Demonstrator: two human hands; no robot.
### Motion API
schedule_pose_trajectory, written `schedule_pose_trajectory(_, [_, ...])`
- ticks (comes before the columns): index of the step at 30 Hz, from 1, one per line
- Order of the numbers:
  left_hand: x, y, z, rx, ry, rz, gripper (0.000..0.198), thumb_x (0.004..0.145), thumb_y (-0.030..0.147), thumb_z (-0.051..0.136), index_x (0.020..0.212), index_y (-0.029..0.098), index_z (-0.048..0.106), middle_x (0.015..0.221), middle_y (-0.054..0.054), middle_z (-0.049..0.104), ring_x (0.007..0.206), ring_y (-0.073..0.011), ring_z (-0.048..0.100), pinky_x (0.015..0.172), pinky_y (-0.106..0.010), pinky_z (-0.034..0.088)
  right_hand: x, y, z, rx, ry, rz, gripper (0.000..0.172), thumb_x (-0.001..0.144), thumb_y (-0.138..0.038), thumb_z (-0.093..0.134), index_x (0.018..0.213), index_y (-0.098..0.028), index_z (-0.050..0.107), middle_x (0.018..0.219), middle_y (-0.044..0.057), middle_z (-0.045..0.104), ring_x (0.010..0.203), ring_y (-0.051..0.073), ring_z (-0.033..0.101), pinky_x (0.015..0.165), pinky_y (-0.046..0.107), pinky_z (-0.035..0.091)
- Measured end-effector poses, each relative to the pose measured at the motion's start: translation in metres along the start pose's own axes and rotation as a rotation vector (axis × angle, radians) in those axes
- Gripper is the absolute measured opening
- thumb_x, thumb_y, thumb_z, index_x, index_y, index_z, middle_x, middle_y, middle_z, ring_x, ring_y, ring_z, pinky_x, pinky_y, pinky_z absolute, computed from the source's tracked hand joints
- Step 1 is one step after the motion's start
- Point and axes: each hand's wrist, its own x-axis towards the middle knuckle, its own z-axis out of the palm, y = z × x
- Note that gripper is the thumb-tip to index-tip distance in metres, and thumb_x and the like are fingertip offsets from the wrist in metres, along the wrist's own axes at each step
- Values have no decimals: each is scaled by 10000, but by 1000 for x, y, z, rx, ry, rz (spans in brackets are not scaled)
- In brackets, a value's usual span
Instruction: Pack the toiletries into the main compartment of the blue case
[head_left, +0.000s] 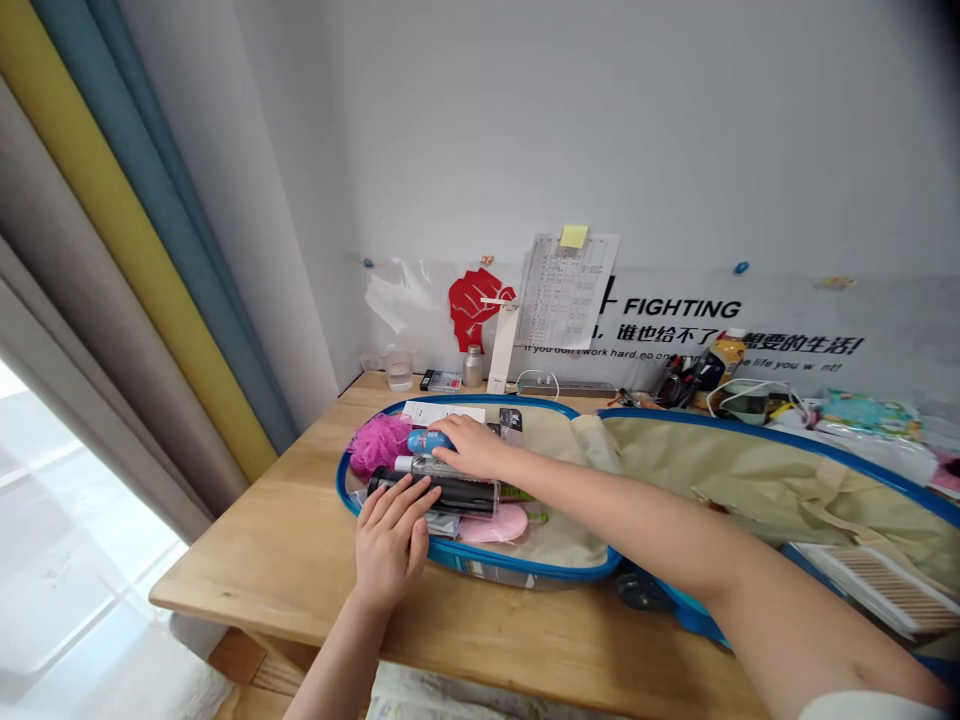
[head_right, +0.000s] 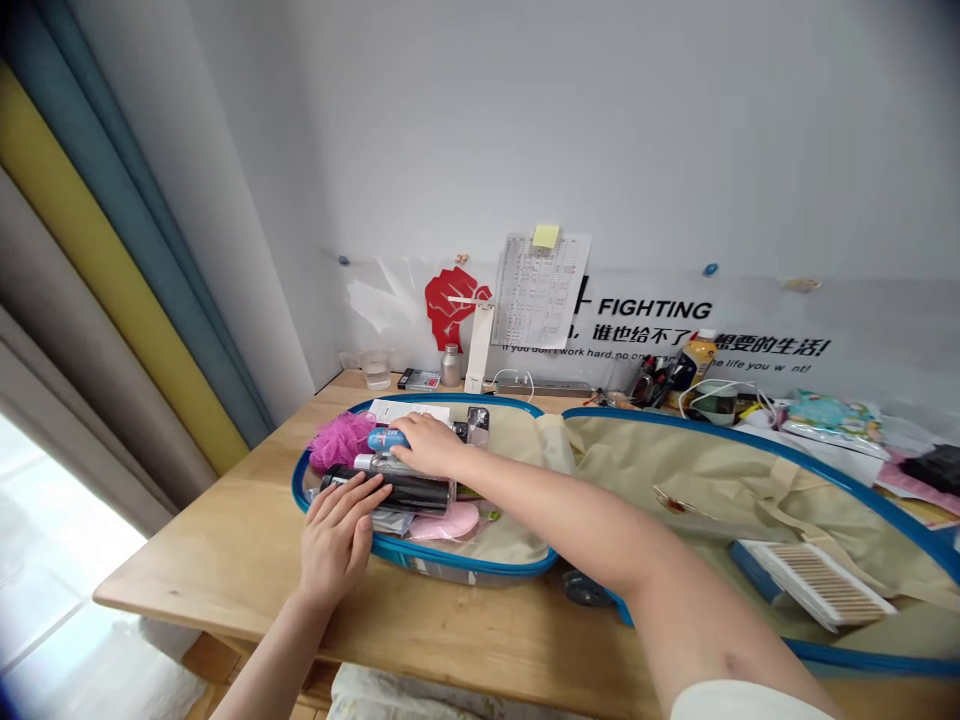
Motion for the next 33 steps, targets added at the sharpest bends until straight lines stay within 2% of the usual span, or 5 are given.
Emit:
schedule_pose_trajectory(8, [-1,-1,0,7,5,29,377,953,200,384,1219,244,648,1264,-33,675,1236,-219,569,1072,-390,325,-3,-3,-6,7,-200,-85,590,978,-416,325,1534,-229,261,1607,56,247,1496,250,192,1200,534,145])
schedule_pose_trajectory(15, [-1,-3,-1,21,4,48,400,946,192,389,1275,236,612,1276,-35,668,1241,-217,569,1096,-379,290,2,-14,-12,53,-269,-56,583,979,-387,336,1538,-248,244,1613,43,218,1497,221,196,1209,528,130])
schedule_pose_trajectory(19, [-2,-6,-1,25,7,66,414,939,188,390,1290,240,604,1268,-37,673,1235,-217,573,1094,-375,293,-11,-5,-46,92,-212,15,633,980,-395,339,1558,-207,163,1623,43,186,1500,176,175,1224,407,151])
schedule_pose_trajectory(27, [-2,-8,-3,19,5,72,410,934,194,394,1270,220,627,1260,-54,677,1246,-220,567,1108,-359,282,-144,108,-149,57,-182,493,490,927,-422,453,1354,-215,576,1442,63,530,1311,251,512,1101,360,388])
schedule_pose_trajectory(33, [-2,-9,-4,13,22,94,397,928,179,399,1250,216,630,1231,-65,692,1223,-224,582,1087,-365,304,-256,178,-141,-29,-311,951,197,906,-312,587,1028,-203,696,1161,89,681,1034,169,643,954,357,499])
